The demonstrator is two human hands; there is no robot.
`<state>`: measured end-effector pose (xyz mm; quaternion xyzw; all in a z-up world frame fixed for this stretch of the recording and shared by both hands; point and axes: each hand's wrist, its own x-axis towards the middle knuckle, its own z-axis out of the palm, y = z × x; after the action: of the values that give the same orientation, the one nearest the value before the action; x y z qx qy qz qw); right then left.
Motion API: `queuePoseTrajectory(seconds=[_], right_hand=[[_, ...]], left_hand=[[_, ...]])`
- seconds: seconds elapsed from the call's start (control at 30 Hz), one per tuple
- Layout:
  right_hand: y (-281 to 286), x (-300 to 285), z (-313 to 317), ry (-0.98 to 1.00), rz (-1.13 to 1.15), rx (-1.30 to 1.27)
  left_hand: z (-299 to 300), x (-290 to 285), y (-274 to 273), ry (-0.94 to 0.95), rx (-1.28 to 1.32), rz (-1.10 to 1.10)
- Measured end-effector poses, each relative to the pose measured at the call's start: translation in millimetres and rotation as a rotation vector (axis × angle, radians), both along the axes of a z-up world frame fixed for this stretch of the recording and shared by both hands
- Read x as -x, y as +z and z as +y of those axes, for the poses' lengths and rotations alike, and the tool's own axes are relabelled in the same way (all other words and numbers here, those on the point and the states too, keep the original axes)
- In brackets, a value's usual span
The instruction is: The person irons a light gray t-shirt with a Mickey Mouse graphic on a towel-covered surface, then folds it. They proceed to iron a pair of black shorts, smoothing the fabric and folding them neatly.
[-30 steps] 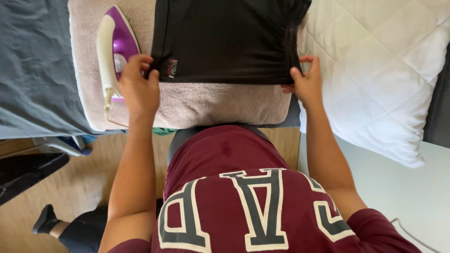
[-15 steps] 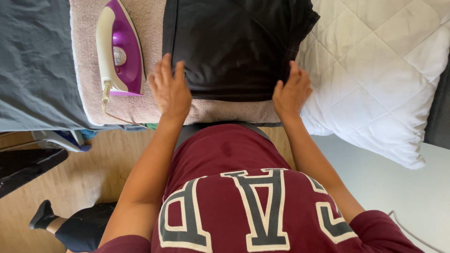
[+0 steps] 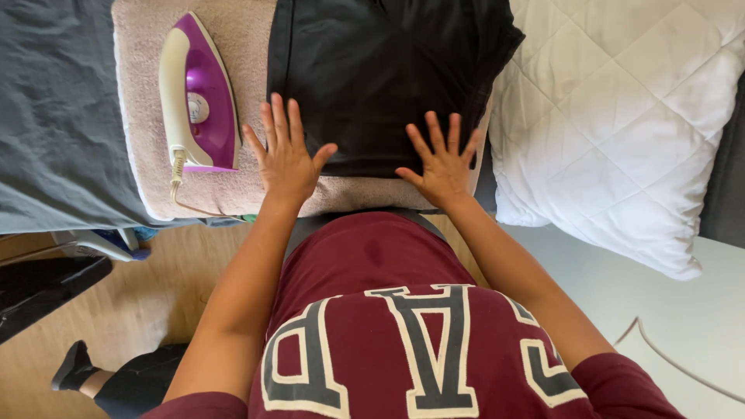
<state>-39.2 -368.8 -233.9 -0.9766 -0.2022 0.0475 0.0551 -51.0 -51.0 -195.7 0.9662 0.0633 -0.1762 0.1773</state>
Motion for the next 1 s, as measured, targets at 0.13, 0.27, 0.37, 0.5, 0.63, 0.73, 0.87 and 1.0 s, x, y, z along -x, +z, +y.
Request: queuePoseTrajectory(seconds=[0.13,0.27,0.37,0.5,0.63,0.73,0.87,1.0], right_hand=[[16,-10,45,0.222,-0.223,0.149],[18,-17,81,0.38,-0.175,-0.008],[29,-25,89,0.345,-0.1,-0.134],[38,-29,59,-0.074,-0.129,-0.245],[44,-39,16,-0.478,-0.221,-0.258],[17,-36,-12,-0.763,-0.083,-0.319],[-5,-40,-20,-0.874,-0.096,-0.385],[-16,-42,-35,-0.947,-0.048,-0.424]], left_hand=[[28,-33,48,0.089,-0.112,-0.091],[91,-56,41,0.29,-0.418,-0.324],[126,-65,29,0.384,-0.416,-0.241],[141,-65,26,0.495,-0.088,-0.136],[123,-71,48,0.444,0.024,-0.295],[82,-70,73,0.288,-0.003,-0.388],[25,-74,74,0.119,-0.024,-0.331],[5,-72,43,0.058,-0.156,-0.333]])
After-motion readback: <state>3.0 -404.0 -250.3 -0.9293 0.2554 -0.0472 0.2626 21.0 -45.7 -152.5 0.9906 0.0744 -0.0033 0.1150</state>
